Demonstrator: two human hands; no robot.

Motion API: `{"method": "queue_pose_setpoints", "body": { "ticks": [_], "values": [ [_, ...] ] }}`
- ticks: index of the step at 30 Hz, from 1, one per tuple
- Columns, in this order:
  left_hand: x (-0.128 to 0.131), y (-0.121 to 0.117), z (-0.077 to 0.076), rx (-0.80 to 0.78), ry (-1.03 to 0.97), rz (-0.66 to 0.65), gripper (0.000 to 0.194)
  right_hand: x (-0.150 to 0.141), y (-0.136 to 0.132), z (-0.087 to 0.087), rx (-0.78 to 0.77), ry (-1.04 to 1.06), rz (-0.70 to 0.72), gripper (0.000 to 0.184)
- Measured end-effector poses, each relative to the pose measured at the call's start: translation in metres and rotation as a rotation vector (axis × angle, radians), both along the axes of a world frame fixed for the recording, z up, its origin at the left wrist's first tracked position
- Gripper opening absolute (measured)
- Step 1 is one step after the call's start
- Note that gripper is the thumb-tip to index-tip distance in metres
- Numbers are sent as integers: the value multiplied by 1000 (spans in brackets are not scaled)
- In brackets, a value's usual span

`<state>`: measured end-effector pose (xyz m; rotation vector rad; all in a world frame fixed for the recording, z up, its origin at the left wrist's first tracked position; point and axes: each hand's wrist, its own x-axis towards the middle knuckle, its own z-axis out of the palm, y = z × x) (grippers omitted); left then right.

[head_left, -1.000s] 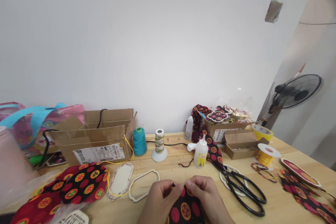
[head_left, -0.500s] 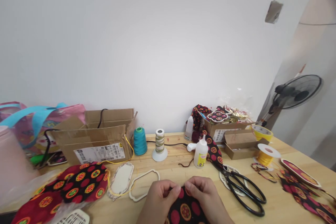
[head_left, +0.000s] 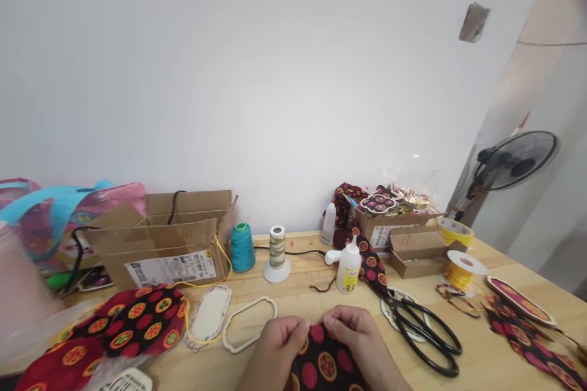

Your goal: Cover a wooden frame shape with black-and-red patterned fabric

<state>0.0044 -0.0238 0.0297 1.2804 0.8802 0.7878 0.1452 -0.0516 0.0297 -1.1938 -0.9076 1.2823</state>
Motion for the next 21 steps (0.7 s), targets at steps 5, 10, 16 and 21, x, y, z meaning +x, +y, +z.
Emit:
{"method": "queue_pose_setpoints", "body": {
  "ticks": [5, 10, 16, 21],
  "values": [
    [0, -1, 3, -152, -122, -7, 34, 0, 1, -1, 62, -57, -36, 33],
    [1, 1, 1, -102, -116, -4, 32, 1, 2, -4, 91, -62, -65, 32],
    [-3, -2, 8, -230, -231, -44, 28, 3, 0, 7, 78, -117, -180, 32],
    [-4, 2, 3, -100, -116, 30, 27, 4, -1, 7, 98, -124, -190, 30]
  ]
}}
